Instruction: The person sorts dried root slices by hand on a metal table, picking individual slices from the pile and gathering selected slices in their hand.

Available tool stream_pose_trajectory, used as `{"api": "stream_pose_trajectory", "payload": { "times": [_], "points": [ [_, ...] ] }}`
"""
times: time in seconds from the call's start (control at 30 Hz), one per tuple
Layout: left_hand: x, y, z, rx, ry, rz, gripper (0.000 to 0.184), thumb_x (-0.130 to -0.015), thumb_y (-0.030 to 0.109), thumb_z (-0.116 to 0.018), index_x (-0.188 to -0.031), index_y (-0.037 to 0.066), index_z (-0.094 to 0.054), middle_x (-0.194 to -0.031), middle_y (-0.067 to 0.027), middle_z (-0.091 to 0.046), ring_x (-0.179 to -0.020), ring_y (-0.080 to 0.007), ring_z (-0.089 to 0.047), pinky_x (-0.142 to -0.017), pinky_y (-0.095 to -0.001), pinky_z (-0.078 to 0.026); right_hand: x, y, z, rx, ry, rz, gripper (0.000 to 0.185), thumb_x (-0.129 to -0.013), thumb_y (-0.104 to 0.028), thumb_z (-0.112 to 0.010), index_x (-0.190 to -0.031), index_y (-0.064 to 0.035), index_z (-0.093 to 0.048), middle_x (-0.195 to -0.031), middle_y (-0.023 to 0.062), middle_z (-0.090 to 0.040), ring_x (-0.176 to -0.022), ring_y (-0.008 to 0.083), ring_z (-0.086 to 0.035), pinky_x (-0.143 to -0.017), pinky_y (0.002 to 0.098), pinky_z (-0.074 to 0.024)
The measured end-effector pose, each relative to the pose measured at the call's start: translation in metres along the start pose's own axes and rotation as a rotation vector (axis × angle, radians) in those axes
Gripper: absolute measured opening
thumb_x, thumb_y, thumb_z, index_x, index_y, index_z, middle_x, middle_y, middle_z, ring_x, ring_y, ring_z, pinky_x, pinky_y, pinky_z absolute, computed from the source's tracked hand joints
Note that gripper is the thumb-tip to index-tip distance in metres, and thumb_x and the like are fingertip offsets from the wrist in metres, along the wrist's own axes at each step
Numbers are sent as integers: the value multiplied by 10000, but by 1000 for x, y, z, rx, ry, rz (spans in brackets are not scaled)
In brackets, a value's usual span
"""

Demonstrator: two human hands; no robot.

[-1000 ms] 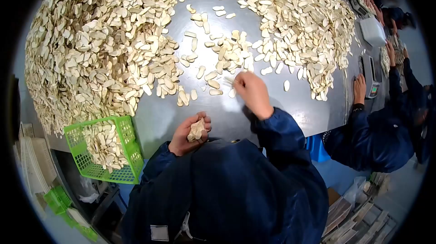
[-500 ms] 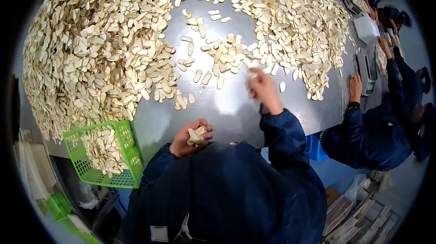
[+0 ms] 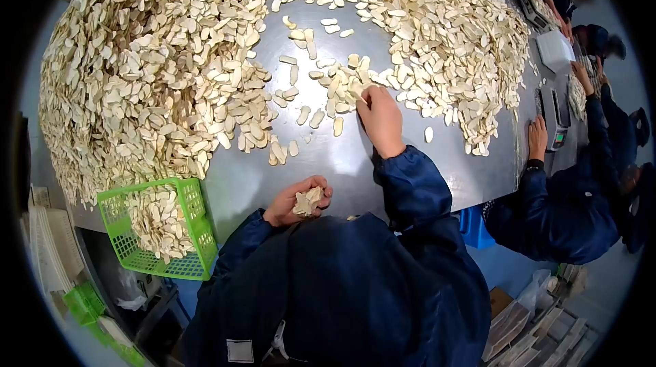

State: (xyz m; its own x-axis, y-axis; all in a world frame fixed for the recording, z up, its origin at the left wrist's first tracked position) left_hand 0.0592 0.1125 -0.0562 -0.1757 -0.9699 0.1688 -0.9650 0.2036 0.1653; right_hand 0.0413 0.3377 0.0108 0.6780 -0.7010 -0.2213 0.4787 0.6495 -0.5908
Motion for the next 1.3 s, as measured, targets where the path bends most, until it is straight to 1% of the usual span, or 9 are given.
{"api": "stream_pose_trajectory", "payload": {
  "times": [0.13, 0.23, 0.33, 0.47, 0.57, 0.77, 0.9, 1.0, 1.3],
  "points": [
    [-2, -6, 8, 40, -7, 49, 332, -991, 345, -403, -1138, 67, -506, -1077, -78, -515, -870, -164, -490, -635, -251, -452, 11, 27, 10, -113, -139, -214, 136, -795, -115, -660, -814, -5, -583, -661, 99, -572, -607, 191, -529, -568, 315, -427],
    [-1, -4, 4, 75, 40, 54, 354, -1004, 341, -367, -1194, 69, -490, -1122, -79, -528, -945, -175, -527, -685, -257, -487, 43, 20, 3, -633, -380, -321, 115, -812, -98, -666, -839, -11, -597, -689, 23, -584, -636, 102, -506, -589, 273, -423],
    [-2, 3, -21, 103, 55, 57, 362, -1009, 323, -360, -1248, 70, -461, -1158, -80, -537, -1046, -185, -549, -756, -264, -528, 83, -45, 2, -773, -891, -269, 157, -813, -102, -676, -933, -18, -623, -730, -12, -587, -680, 73, -513, -616, 227, -417],
    [-1, -9, 1, -42, 51, 101, 362, -994, 349, -401, -1213, 72, -478, -1174, -88, -534, -1042, -186, -558, -780, -285, -513, 37, -7, 15, -369, -371, -213, 227, -778, -63, -656, -989, 11, -619, -688, 3, -553, -677, 55, -503, -610, 228, -407],
    [3, -10, 1, -101, 37, 101, 329, -970, 311, -466, -1156, 41, -498, -1119, -100, -541, -938, -164, -554, -701, -246, -480, 13, -8, 20, -88, -111, 31, 264, -789, -75, -643, -1050, -38, -621, -742, 80, -570, -657, 208, -556, -602, 313, -438],
    [2, -12, 3, -100, -8, 89, 304, -957, 268, -495, -1131, 19, -503, -1074, -98, -544, -832, -138, -531, -579, -208, -442, 11, -10, 3, 136, -133, 162, 199, -825, -103, -604, -1023, -92, -621, -824, 121, -587, -726, 347, -587, -592, 406, -461],
    [2, -12, 5, -113, 66, 119, 328, -989, 301, -427, -1152, 24, -491, -1092, -101, -557, -824, -134, -549, -572, -208, -454, 34, -11, 10, -154, -342, -82, 114, -814, -130, -648, -885, -43, -635, -658, 95, -557, -566, 216, -528, -551, 322, -419],
    [3, -10, -9, -50, 197, 173, 363, -1010, 329, -362, -1173, 26, -478, -1109, -92, -567, -819, -130, -558, -580, -212, -465, 70, -56, -1, -565, -841, -57, 141, -814, -103, -659, -915, -6, -643, -638, 1, -565, -591, 56, -477, -529, 237, -378],
    [3, -13, 1, -255, -6, 121, 368, -960, 339, -473, -1104, 6, -529, -993, -70, -558, -813, -108, -552, -577, -187, -444, -21, -39, -8, -4, -62, 72, 318, -803, -167, -657, -1084, -25, -615, -764, 106, -614, -658, 246, -584, -603, 338, -456]
  ]
}}
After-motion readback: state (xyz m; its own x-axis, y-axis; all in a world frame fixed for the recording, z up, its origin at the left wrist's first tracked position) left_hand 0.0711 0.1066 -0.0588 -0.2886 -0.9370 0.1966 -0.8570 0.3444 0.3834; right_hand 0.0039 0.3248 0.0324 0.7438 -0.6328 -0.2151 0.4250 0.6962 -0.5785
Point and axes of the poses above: each hand's wrist, its own x-axis away from the middle knuckle, its own z-axis out of the back of the hand, y = z × x, the point moved 9 cm from there along -x, towards the middle knuckle
